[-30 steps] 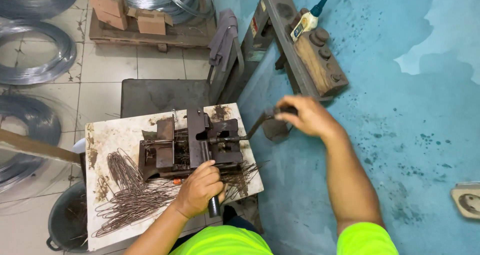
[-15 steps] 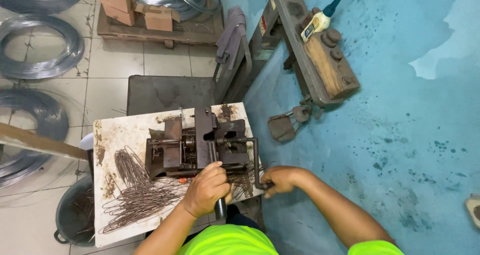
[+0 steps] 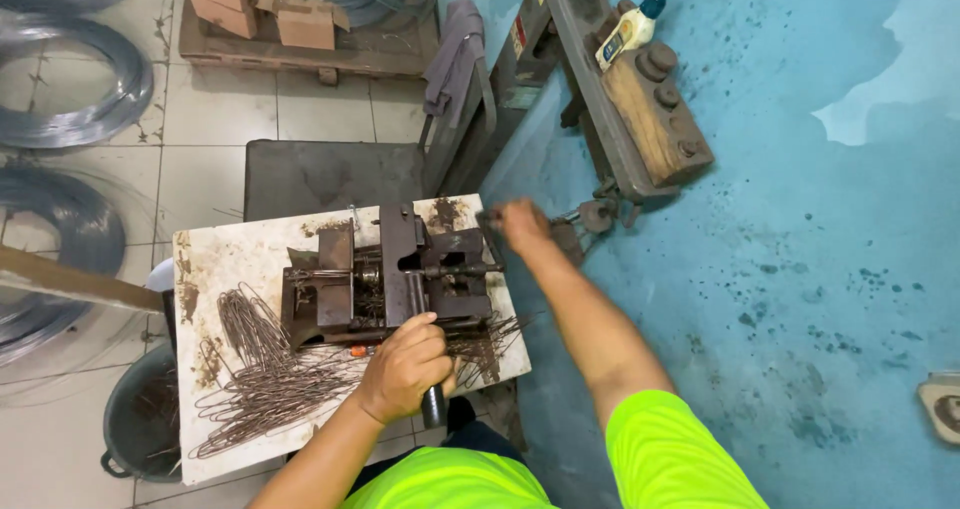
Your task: Forming metal wires using a manual bending machine by loading wires and rotating a hand crank
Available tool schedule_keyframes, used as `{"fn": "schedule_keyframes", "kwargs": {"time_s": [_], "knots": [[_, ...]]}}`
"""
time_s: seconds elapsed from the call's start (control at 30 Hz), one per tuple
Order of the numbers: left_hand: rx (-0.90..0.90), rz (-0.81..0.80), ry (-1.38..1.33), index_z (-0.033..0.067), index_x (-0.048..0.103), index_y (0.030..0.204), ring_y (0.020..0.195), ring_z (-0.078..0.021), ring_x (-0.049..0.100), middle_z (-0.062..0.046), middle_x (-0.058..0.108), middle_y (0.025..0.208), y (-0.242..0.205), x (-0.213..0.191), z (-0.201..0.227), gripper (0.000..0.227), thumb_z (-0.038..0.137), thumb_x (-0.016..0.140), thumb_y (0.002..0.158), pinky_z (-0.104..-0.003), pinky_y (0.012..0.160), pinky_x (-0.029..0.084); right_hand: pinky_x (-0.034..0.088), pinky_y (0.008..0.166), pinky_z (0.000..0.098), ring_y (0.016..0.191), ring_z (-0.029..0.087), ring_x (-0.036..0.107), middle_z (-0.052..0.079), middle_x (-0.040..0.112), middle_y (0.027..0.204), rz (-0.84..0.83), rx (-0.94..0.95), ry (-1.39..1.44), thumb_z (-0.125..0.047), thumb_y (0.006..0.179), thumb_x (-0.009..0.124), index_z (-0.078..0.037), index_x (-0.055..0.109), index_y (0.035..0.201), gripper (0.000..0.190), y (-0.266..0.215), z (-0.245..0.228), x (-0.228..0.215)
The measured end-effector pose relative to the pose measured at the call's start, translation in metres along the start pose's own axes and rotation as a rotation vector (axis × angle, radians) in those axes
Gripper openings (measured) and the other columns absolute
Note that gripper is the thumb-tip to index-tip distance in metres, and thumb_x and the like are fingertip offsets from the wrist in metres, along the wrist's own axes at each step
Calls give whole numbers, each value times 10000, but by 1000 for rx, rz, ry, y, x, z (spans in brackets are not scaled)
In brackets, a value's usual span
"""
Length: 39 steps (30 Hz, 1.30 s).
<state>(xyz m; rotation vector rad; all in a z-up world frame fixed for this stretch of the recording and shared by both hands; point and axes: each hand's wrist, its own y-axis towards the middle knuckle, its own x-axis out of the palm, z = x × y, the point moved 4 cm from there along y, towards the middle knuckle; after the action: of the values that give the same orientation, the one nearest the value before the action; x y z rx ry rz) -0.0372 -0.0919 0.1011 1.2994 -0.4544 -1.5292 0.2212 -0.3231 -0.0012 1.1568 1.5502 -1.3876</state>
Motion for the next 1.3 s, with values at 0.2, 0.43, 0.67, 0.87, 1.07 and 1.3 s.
{"fn": "schedule_keyframes", "kwargs": {"time_s": [0.2, 0.43, 0.67, 0.87, 1.07, 1.3], "knots": [[-8, -2, -4, 80, 609, 721, 756, -241, 572, -49, 531, 714, -2, 0, 4, 176, 89, 667, 887, -494, 1015, 506, 519, 911, 425, 1206, 344, 597, 121, 594, 1386, -663, -387, -310, -440, 942, 648, -107, 568, 1391, 564, -140, 28, 71], [-24, -13, -37, 74, 599, 707, 773, -250, 579, -53, 521, 720, -7, 5, 1, 217, 75, 672, 910, -508, 1034, 490, 565, 745, 200, 799, 74, 618, -56, 678, 965, -739, -364, -192, -398, 991, 599, -235, 664, 1088, 200, -235, 7, -145], [-19, -7, -14, 93, 594, 688, 751, -238, 575, -42, 533, 702, -6, 6, 0, 223, 79, 686, 891, -499, 1030, 496, 511, 770, 504, 971, 397, 655, 148, 720, 1050, 219, -369, -116, -392, 919, 697, -232, 709, 1254, 371, -46, -7, -131], [-2, 4, 32, 90, 584, 694, 763, -245, 587, -46, 517, 702, -2, 1, 3, 231, 84, 664, 911, -468, 1023, 497, 509, 716, 405, 889, 244, 651, 106, 708, 989, -286, -51, -8, -230, 873, 637, -177, 695, 1010, 159, -17, 22, 65], [-16, -21, 2, 78, 615, 739, 757, -246, 571, -45, 515, 713, -5, 0, 2, 184, 84, 660, 917, -486, 1042, 482, 517, 831, 406, 1067, 294, 648, 115, 669, 1226, -656, -339, -120, -422, 959, 647, -88, 629, 1245, 439, -191, 19, 29], [6, -88, 3, 62, 607, 761, 687, -232, 514, -44, 493, 699, 5, -2, 4, 173, 108, 630, 926, -487, 1032, 500, 520, 919, 373, 1127, 252, 677, 88, 708, 1250, -416, -386, 99, -575, 925, 560, -85, 653, 1251, 596, -270, 18, -82]]}}
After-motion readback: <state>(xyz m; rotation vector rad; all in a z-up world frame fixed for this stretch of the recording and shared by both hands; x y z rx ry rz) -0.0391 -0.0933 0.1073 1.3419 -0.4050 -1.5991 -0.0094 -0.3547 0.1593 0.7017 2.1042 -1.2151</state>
